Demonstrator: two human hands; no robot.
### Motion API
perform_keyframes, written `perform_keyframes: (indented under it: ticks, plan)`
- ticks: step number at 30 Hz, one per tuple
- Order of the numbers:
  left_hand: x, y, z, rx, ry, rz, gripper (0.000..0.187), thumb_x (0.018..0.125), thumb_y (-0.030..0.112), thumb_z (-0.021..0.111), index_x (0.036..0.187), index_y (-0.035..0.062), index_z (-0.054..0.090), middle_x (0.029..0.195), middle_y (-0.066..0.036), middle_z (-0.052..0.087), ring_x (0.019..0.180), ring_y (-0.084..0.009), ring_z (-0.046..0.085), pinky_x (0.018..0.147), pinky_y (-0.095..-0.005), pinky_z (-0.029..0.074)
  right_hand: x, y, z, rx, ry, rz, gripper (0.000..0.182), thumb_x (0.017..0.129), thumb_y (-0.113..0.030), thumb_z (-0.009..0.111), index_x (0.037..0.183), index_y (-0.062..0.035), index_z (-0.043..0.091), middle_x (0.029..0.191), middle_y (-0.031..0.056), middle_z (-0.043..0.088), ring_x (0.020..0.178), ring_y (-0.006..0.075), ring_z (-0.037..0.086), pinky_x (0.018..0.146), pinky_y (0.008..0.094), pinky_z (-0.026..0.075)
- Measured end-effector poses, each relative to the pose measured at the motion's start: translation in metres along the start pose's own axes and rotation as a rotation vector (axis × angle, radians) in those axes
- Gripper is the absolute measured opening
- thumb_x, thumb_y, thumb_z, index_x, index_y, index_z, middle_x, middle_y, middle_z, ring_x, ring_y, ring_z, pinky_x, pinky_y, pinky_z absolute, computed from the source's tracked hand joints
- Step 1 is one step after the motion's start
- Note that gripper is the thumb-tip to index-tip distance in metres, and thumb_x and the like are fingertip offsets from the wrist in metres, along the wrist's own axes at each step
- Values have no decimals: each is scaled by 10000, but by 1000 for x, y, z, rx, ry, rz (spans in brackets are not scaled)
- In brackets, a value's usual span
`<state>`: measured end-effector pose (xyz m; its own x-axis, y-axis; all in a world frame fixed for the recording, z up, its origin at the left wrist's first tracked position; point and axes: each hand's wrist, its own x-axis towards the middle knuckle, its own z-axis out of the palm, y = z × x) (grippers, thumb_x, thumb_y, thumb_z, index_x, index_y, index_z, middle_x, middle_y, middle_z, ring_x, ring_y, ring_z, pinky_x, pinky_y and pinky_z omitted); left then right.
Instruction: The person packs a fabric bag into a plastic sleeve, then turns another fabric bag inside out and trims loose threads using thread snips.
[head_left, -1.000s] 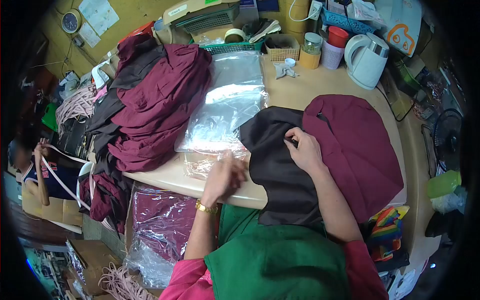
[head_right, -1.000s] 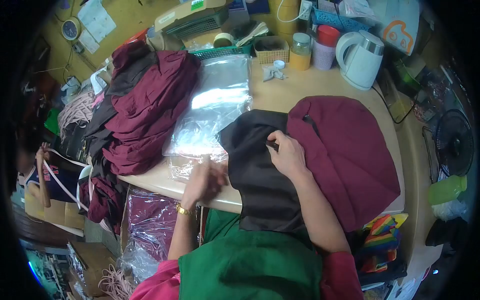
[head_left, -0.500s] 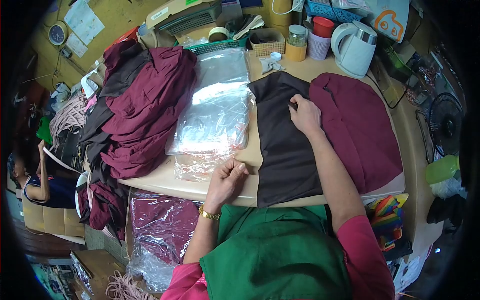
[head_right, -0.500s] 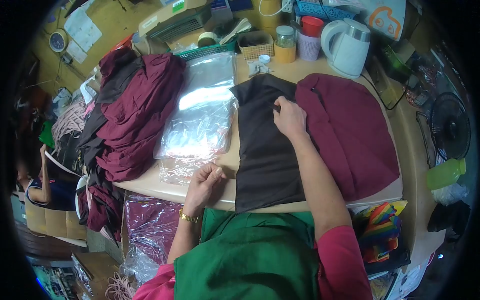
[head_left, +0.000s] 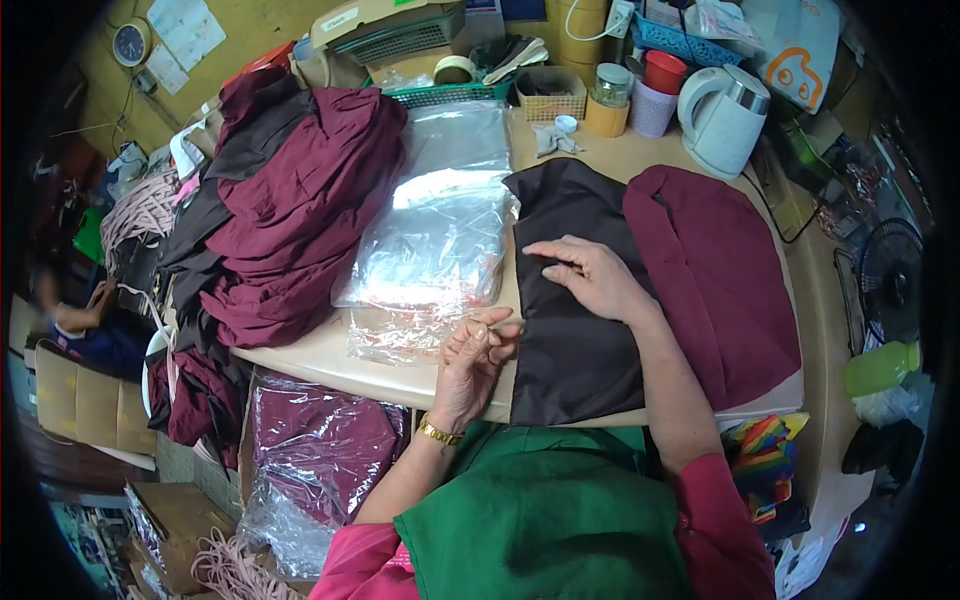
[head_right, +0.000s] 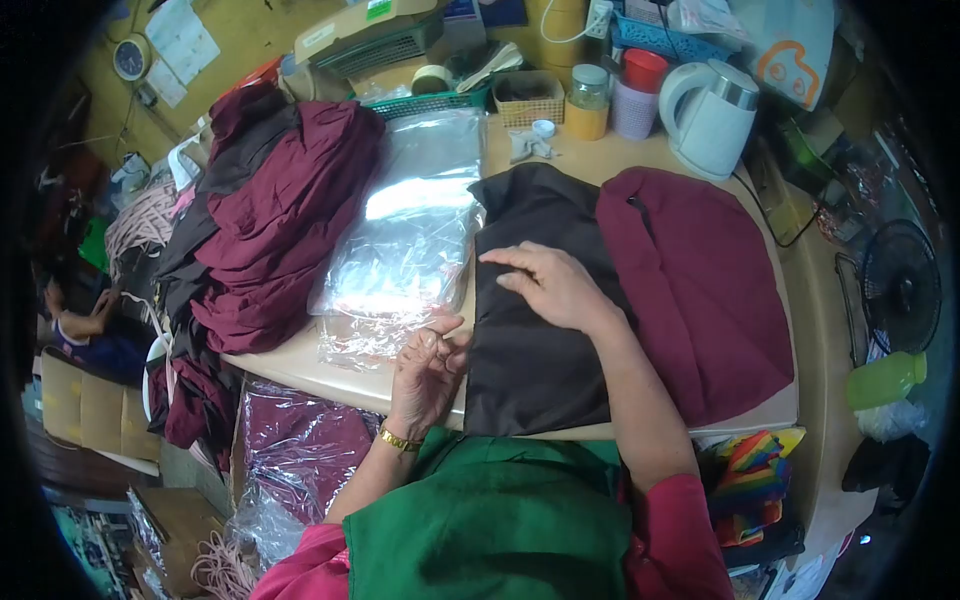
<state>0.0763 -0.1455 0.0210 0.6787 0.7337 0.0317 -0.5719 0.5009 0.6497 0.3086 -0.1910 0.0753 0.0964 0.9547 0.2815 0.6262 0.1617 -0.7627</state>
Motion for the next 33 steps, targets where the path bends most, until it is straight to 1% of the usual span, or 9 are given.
perform_keyframes:
  ticks: [4, 10, 13, 14, 21, 23, 27, 28, 33]
  plan:
    - [2, 0, -15, 24, -9, 22, 139, 976, 165, 617, 909, 44, 600, 1025, -112, 681, 873, -174, 674, 710, -246, 541, -3, -24, 5, -82, -89, -1, 306, 881, -193, 675, 1181, -131, 688, 872, 113, 597, 793, 309, 604, 736, 391, 475]
    - [13, 37, 2, 1499, -64, 30, 223, 866, 139, 711, 1011, -29, 680, 670, -152, 639, 605, -155, 592, 600, -335, 478, -5, -27, 3, -174, 57, -7, 300, 859, -175, 700, 1153, -115, 692, 863, 89, 583, 774, 284, 611, 722, 387, 482]
    - [14, 40, 3, 1481, 37, 41, 158, 873, 117, 701, 898, -38, 705, 651, -165, 639, 576, -148, 562, 593, -330, 474, -5, -30, 6, -181, 95, -40, 272, 843, -179, 718, 1107, -113, 707, 870, 72, 576, 764, 275, 610, 709, 382, 483]
    - [14, 43, 3, 1406, 42, -11, 187, 892, 139, 703, 971, -31, 704, 679, -62, 651, 634, -71, 542, 590, -276, 448, -6, -32, 6, -182, 90, -42, 272, 843, -179, 718, 1107, -113, 707, 870, 72, 576, 764, 275, 610, 709, 382, 483]
    - [17, 40, -3, 1183, 115, -25, 253, 910, 187, 699, 993, -53, 692, 674, -57, 617, 642, -55, 531, 588, -248, 436, -10, -37, 12, -306, -20, -90, 226, 819, -202, 745, 1020, -102, 722, 921, 48, 586, 767, 260, 629, 728, 379, 485]
    - [17, 48, 20, 1511, -56, -230, 353, 918, 299, 699, 994, -45, 696, 713, -82, 637, 662, -87, 561, 619, -258, 459, -9, -38, 14, -286, 2, -85, 228, 816, -205, 747, 1016, -98, 718, 923, 50, 585, 767, 261, 630, 736, 383, 485]
    - [37, 20, 7, 1342, -86, -106, 459, 918, 402, 661, 924, -57, 662, 703, -148, 637, 609, -234, 564, 629, -398, 466, -7, -34, 15, -251, 65, -72, 251, 795, -158, 773, 1017, -63, 706, 881, 67, 572, 759, 245, 619, 674, 359, 486]
    - [46, 26, 7, 1452, -236, -264, 420, 947, 366, 632, 862, -45, 642, 674, -138, 603, 620, -213, 544, 634, -393, 448, -6, -32, 15, -251, 93, -91, 252, 796, -160, 774, 1016, -61, 704, 879, 65, 570, 751, 244, 616, 668, 357, 485]
    - [37, 15, -16, 1057, -123, -119, 344, 992, 263, 593, 772, -1, 580, 642, 0, 523, 638, -94, 468, 603, -302, 399, -5, -31, 13, -233, 117, -61, 259, 788, -156, 782, 1016, -61, 704, 864, 62, 561, 741, 247, 608, 656, 360, 482]
